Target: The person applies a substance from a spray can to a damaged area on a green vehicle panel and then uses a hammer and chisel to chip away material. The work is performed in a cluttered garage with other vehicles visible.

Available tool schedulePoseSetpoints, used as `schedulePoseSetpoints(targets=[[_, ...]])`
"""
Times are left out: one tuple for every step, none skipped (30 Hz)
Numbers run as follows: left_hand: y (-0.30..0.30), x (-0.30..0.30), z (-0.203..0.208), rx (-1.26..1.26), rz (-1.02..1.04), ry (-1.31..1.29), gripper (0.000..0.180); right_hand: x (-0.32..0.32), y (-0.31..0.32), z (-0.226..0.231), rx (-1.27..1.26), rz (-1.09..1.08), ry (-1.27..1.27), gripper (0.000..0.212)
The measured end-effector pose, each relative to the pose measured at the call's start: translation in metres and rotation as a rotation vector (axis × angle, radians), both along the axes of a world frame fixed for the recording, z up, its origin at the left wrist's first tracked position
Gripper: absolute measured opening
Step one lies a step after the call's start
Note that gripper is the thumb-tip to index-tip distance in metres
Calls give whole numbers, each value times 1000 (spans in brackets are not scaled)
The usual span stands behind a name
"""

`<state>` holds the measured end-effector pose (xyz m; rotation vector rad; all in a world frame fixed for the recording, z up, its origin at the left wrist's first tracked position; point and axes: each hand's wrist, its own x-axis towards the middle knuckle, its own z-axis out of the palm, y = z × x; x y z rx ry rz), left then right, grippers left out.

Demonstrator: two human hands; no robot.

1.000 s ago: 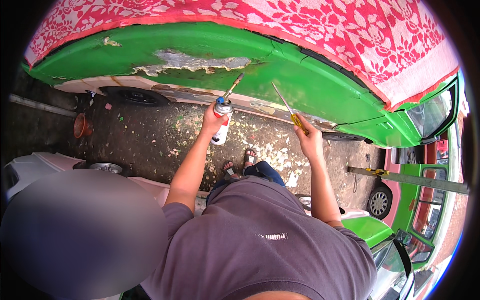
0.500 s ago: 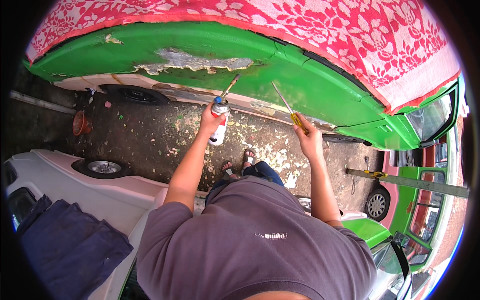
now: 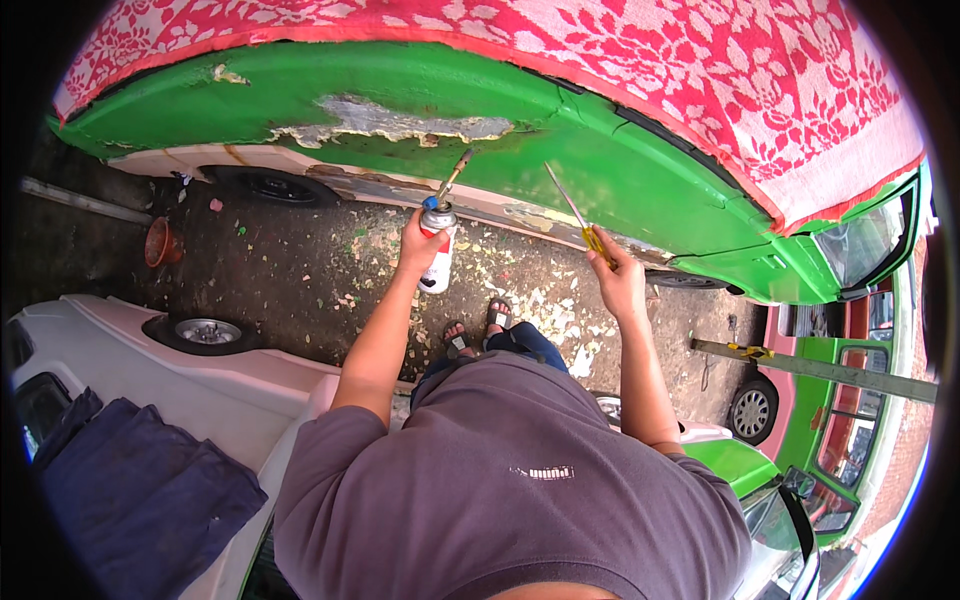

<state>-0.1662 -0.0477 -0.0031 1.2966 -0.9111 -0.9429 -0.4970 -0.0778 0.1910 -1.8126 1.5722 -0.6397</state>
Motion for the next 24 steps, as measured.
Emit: schedulePoseSetpoints(targets=[[3,4,-2,24,17,-5,46,0,-1,0,-1,2,-6,42],[5,7,-1,16,38,0,45,1,-1,0,-3,3,-2,42],[8,9,0,7,60,5,44,2,0,0,-6,4,1,42],[11,12,0,-1,82,10,44,3,0,1,-8,6,4,42],[15,14,4,10,105,-33,43,4,0,-1,-3,7,-1,42],[16,17,2,4,111,-50,43,4,0,-4,3,9,-5,42],[17,21,3,-2,118,-67,43,5,1,-6,8,10,-10,42],[18,24,5,-9,127,-85,44,7,1,-5,9,12,-2,42],[20,25,6,13,123,-72,45,9,2,-3,10,15,6,42],[20,24,7,4,115,-62,46,12,2,-3,10,16,14,42],[21,23,6,-6,111,-51,47,14,2,-2,8,29,17,42],[21,22,6,-16,106,-41,47,15,1,-2,6,41,21,43],[19,22,0,-58,71,14,47,17,1,-2,4,53,24,43],[18,20,0,-53,64,4,47,19,1,-1,6,56,22,43],[16,18,0,-48,57,-6,46,22,1,1,8,59,21,43],[16,15,0,-43,51,-17,46,24,1,2,9,64,19,43],[15,14,5,-32,57,-46,44,26,0,1,9,65,17,43],[16,13,5,-26,67,-25,44,26,0,0,9,68,16,43],[17,13,8,-20,77,-3,43,26,0,-1,9,71,14,43],[21,16,5,-13,98,16,43,28,0,-2,16,70,15,43],[24,20,3,-26,116,60,43,29,0,-3,23,71,17,43],[26,24,1,-33,135,51,42,30,-1,-3,31,72,19,42],[30,29,-1,-35,155,41,42,32,-1,-3,47,75,20,42],[34,34,-3,-37,175,30,42,34,-1,-4,40,88,6,42]])
